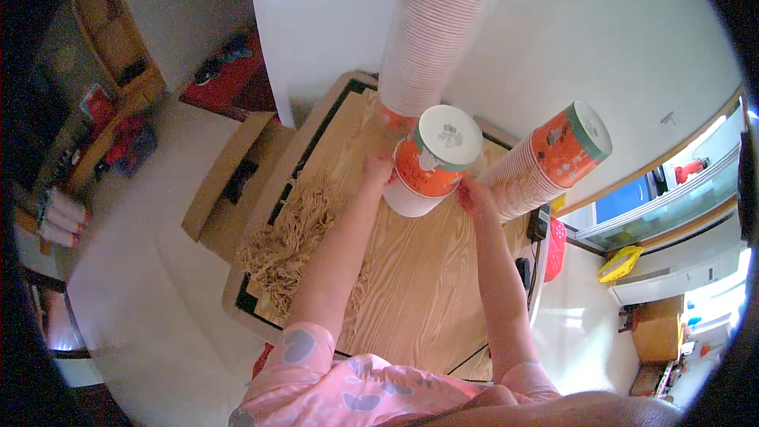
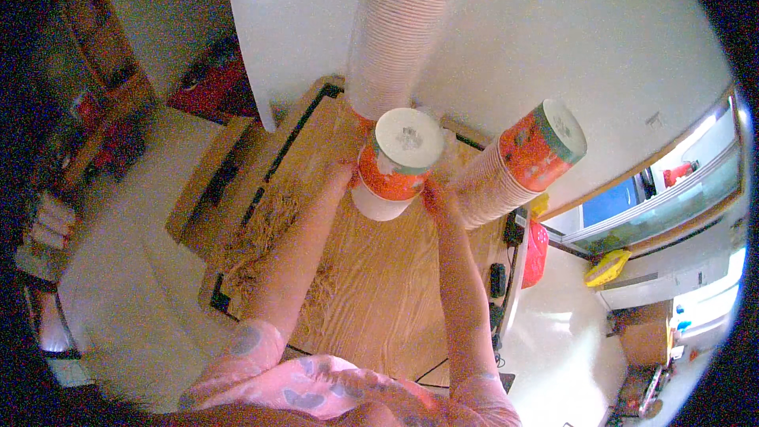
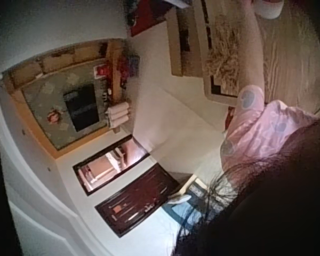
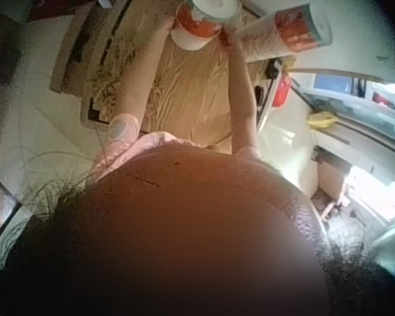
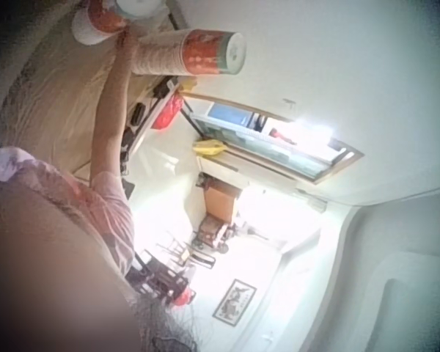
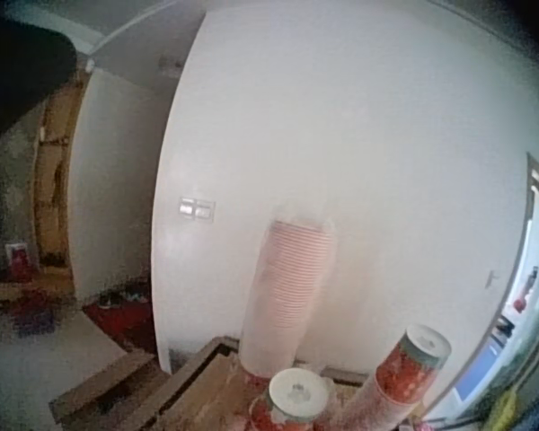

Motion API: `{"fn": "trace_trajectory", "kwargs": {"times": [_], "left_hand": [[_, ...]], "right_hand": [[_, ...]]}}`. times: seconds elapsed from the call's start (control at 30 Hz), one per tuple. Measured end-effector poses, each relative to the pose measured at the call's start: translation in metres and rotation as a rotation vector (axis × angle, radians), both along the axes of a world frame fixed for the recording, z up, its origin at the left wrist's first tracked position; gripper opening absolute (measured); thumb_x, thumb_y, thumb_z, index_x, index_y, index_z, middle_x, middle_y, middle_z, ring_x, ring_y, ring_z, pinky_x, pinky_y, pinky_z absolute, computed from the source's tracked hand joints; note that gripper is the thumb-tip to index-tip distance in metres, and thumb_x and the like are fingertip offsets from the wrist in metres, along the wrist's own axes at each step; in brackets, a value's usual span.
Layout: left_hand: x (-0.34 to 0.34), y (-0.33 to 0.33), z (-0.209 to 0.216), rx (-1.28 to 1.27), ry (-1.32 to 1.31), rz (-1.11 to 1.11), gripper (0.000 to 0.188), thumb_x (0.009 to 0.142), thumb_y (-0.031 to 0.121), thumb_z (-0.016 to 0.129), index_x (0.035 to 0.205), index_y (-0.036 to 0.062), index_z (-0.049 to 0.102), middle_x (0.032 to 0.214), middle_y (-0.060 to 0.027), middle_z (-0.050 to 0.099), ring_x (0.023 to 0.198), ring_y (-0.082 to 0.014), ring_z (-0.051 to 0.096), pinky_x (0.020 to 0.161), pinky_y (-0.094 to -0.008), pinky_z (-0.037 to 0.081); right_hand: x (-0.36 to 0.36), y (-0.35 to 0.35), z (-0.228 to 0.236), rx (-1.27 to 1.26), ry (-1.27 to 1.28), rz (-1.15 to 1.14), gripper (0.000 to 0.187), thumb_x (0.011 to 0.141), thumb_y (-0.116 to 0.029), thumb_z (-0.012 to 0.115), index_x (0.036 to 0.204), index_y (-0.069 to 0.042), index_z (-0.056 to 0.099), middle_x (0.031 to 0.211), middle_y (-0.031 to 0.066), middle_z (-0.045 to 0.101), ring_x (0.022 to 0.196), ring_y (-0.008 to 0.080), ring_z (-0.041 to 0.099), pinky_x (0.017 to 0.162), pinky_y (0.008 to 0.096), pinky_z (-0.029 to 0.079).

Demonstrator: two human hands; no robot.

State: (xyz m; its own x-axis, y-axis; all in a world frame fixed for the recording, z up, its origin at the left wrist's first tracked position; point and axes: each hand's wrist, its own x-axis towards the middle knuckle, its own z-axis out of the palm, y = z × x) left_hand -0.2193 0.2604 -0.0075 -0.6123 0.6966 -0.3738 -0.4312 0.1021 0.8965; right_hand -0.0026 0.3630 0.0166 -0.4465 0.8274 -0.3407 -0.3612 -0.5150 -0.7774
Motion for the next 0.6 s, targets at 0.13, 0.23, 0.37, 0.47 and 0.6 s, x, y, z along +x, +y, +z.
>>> {"fn": "trace_trajectory", "kwargs": {"times": [0.13, 0.23, 0.37, 0.47, 0.6], "left_hand": [[0.002, 0.007, 0.002, -0.016, -0.07, -0.045, 0.009, 0.076, 0.006, 0.054, 0.069, 0.001, 0.054, 0.055, -0.009, 0.052, 0.04, -0.0169, 0.051, 0.031, -0.0293, 0.037], [-0.01, 0.0, -0.003, -0.059, -0.115, -0.02, 0.008, 0.075, 0.008, 0.056, 0.073, 0.0015, 0.055, 0.058, -0.0083, 0.054, 0.043, -0.0166, 0.052, 0.032, -0.029, 0.038], [-0.003, 0.011, 0.017, -0.034, 0.08, -0.089, 0.011, 0.075, 0.012, 0.058, 0.079, 0.0015, 0.058, 0.062, -0.0075, 0.058, 0.05, -0.0169, 0.056, 0.041, -0.0291, 0.043], [0.003, -0.014, 0.064, -0.083, 0.355, -0.08, 0.015, 0.075, 0.014, 0.058, 0.086, 0.0028, 0.061, 0.068, -0.0069, 0.061, 0.058, -0.016, 0.057, 0.052, -0.0283, 0.045], [0.017, -0.065, 0.114, 0.091, 0.318, -0.105, 0.018, 0.076, 0.016, 0.061, 0.088, 0.0031, 0.062, 0.075, -0.0074, 0.063, 0.067, -0.0151, 0.058, 0.062, -0.0276, 0.045]], "right_hand": [[0.02, 0.014, 0.0, -0.009, -0.35, 0.103, 0.008, 0.084, -0.013, 0.051, 0.09, -0.008, 0.053, 0.079, 0.0035, 0.056, 0.067, 0.0117, 0.053, 0.054, 0.0219, 0.045], [0.001, -0.024, 0.048, 0.059, -0.604, 0.121, 0.008, 0.084, -0.016, 0.05, 0.084, -0.009, 0.054, 0.071, 0.0019, 0.053, 0.06, 0.0107, 0.05, 0.049, 0.0223, 0.04], [0.012, 0.014, 0.013, 0.125, -0.163, -0.066, 0.011, 0.083, -0.017, 0.051, 0.085, -0.008, 0.055, 0.067, 0.0007, 0.052, 0.056, 0.0098, 0.047, 0.048, 0.0227, 0.037], [0.029, 0.011, 0.038, 0.279, -0.561, 0.027, 0.018, 0.084, -0.017, 0.049, 0.095, -0.006, 0.056, 0.085, 0.0049, 0.059, 0.07, 0.0137, 0.054, 0.058, 0.0263, 0.044], [0.02, -0.074, 0.133, 0.234, -0.05, 0.015, 0.036, 0.084, -0.027, 0.054, 0.111, -0.004, 0.05, 0.109, 0.0065, 0.055, 0.101, 0.018, 0.05, 0.089, 0.0312, 0.04]]}}
